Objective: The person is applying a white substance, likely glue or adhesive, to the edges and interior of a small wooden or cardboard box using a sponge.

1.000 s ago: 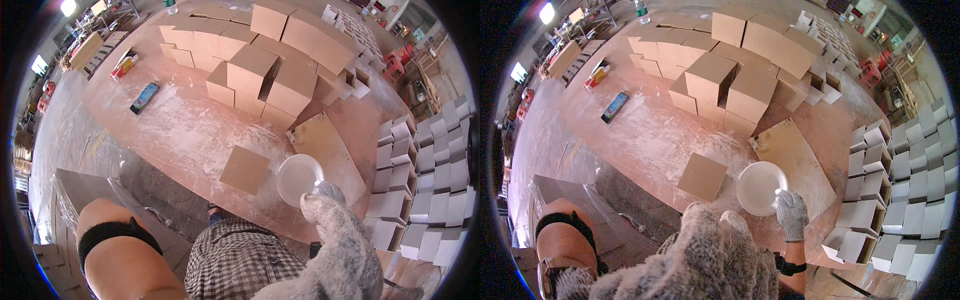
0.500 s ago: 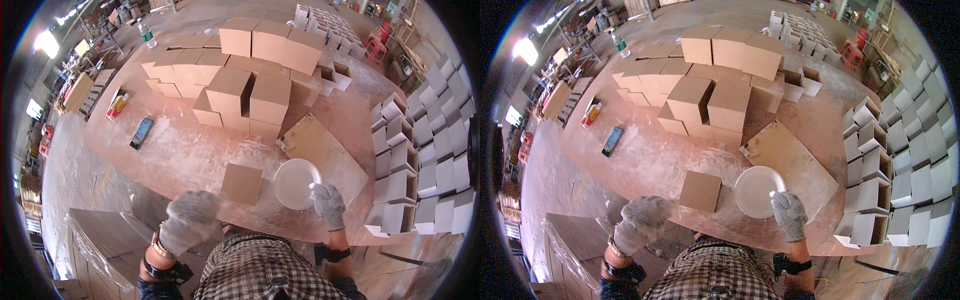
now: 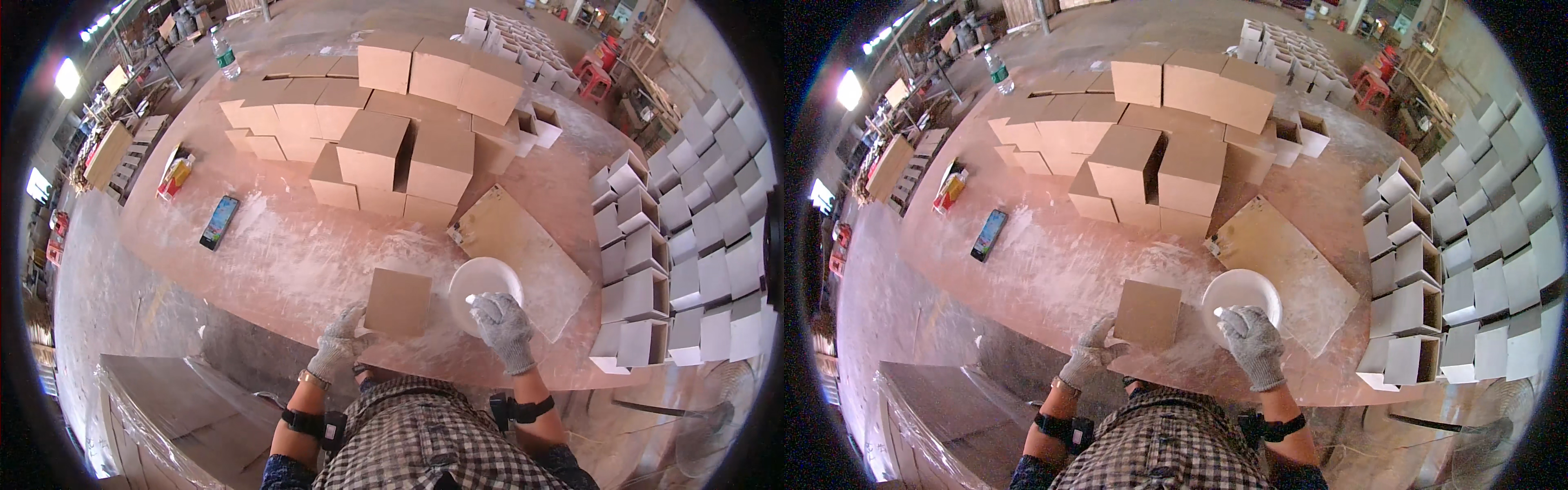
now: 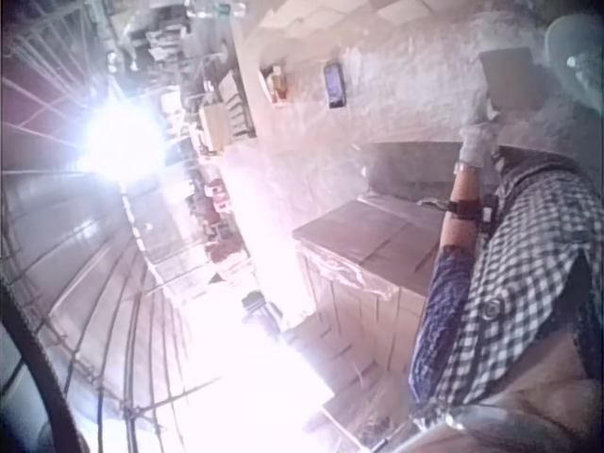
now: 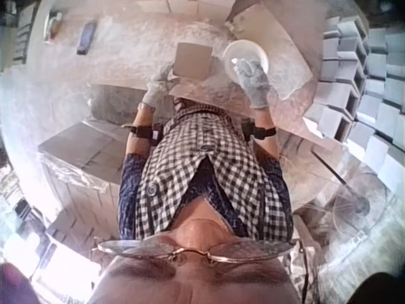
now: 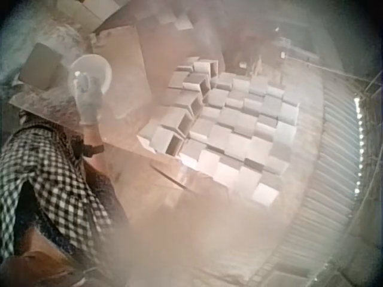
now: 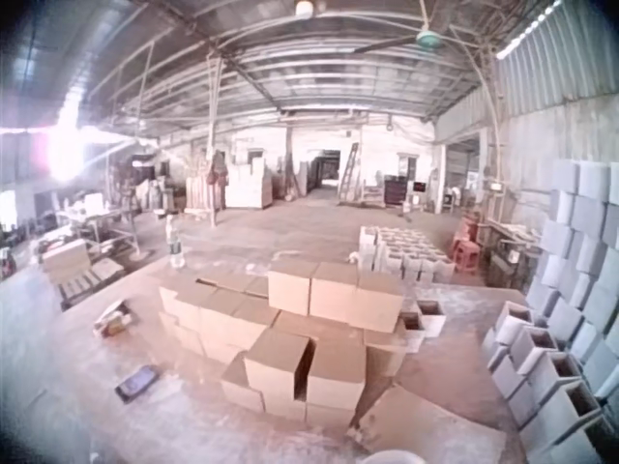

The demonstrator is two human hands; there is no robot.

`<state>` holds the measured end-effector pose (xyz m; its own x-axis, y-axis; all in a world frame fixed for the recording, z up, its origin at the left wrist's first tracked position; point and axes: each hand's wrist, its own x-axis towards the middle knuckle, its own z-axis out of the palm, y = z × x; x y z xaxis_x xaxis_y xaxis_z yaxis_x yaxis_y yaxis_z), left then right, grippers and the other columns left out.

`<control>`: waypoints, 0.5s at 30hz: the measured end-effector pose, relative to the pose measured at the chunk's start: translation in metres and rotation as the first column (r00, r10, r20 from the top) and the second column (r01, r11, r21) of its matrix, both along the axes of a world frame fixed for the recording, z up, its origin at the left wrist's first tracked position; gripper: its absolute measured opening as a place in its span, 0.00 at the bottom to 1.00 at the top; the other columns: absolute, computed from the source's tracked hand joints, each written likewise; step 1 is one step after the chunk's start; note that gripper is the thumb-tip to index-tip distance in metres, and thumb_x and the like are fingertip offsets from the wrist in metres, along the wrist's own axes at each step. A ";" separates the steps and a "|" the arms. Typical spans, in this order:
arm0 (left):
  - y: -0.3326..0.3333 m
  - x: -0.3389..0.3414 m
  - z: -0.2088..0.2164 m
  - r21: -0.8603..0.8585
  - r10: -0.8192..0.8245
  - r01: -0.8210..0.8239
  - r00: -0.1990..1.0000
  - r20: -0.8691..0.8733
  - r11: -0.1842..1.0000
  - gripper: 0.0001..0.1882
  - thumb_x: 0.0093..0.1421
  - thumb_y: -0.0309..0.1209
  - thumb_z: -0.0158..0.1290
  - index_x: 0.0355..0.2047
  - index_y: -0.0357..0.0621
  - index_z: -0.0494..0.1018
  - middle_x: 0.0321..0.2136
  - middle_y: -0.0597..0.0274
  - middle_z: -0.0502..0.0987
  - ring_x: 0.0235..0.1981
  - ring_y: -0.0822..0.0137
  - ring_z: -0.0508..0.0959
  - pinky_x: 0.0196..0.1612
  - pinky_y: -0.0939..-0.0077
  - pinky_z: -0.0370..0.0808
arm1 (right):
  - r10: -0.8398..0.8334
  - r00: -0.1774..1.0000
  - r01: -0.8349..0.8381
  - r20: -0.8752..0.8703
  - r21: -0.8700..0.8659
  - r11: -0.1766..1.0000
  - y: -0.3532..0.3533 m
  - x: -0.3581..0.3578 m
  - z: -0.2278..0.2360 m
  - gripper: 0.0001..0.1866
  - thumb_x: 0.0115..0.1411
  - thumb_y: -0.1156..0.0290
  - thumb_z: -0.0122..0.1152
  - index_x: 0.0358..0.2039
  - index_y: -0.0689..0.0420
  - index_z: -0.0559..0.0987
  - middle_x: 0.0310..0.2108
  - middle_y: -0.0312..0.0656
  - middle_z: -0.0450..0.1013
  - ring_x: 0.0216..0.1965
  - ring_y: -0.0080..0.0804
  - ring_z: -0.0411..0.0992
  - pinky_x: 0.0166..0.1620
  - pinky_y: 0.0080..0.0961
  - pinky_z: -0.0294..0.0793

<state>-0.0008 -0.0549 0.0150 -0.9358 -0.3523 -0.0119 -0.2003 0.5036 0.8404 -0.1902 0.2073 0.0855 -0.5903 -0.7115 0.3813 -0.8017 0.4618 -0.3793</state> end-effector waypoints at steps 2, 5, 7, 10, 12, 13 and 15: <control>0.001 -0.003 -0.007 0.041 -0.013 0.014 1.000 -0.026 0.999 0.33 0.50 0.34 0.63 0.56 0.44 0.66 0.54 0.50 0.69 0.56 0.52 0.68 0.57 0.64 0.66 | -0.126 0.978 0.125 0.163 0.021 0.992 0.005 -0.005 -0.011 0.11 0.54 0.66 0.61 0.38 0.50 0.81 0.39 0.40 0.75 0.42 0.40 0.72 0.46 0.34 0.73; 0.005 -0.010 -0.001 0.128 -0.053 0.074 0.985 -0.162 0.989 0.26 0.52 0.32 0.62 0.52 0.45 0.70 0.51 0.52 0.71 0.53 0.53 0.71 0.54 0.65 0.69 | -0.241 0.949 0.228 0.202 0.084 0.970 0.006 -0.004 -0.011 0.10 0.55 0.66 0.61 0.38 0.50 0.81 0.39 0.41 0.75 0.43 0.40 0.72 0.47 0.35 0.72; 0.008 -0.011 0.004 0.106 -0.072 0.098 0.970 -0.231 0.990 0.20 0.53 0.29 0.61 0.47 0.45 0.74 0.46 0.55 0.75 0.47 0.53 0.75 0.49 0.68 0.72 | -0.182 0.979 0.171 0.093 0.111 0.979 0.009 -0.003 -0.018 0.10 0.55 0.66 0.61 0.38 0.51 0.80 0.40 0.41 0.75 0.43 0.41 0.72 0.46 0.35 0.72; 0.008 -0.013 0.000 0.235 -0.100 0.131 0.985 -0.141 0.963 0.16 0.53 0.27 0.61 0.43 0.45 0.76 0.42 0.57 0.78 0.44 0.56 0.77 0.46 0.69 0.73 | -0.115 0.993 0.115 -0.012 0.102 0.988 0.002 0.001 -0.025 0.10 0.54 0.66 0.61 0.37 0.51 0.80 0.40 0.40 0.75 0.43 0.40 0.72 0.46 0.34 0.73; 0.005 -0.012 -0.007 0.213 -0.132 0.159 0.982 -0.138 0.964 0.15 0.53 0.26 0.60 0.42 0.45 0.76 0.41 0.59 0.78 0.43 0.59 0.77 0.45 0.70 0.74 | -0.114 0.993 0.115 -0.014 0.068 0.991 -0.009 0.006 -0.021 0.10 0.54 0.67 0.61 0.37 0.52 0.81 0.40 0.39 0.75 0.43 0.40 0.72 0.46 0.34 0.73; 0.003 -0.008 -0.009 0.188 -0.147 0.169 0.981 -0.125 0.967 0.14 0.53 0.24 0.60 0.41 0.46 0.77 0.39 0.60 0.79 0.42 0.61 0.78 0.43 0.70 0.74 | 0.010 0.989 0.003 -0.149 0.087 0.996 -0.022 0.009 -0.008 0.10 0.53 0.67 0.63 0.37 0.52 0.80 0.40 0.38 0.75 0.42 0.40 0.72 0.46 0.34 0.73; 0.002 -0.009 -0.010 0.228 -0.172 0.204 0.974 -0.149 0.952 0.14 0.54 0.23 0.59 0.42 0.46 0.76 0.40 0.59 0.79 0.43 0.63 0.77 0.44 0.71 0.74 | 0.119 0.951 -0.083 -0.286 0.135 0.987 -0.032 0.019 0.009 0.11 0.51 0.67 0.64 0.37 0.52 0.80 0.40 0.37 0.74 0.41 0.39 0.72 0.46 0.34 0.73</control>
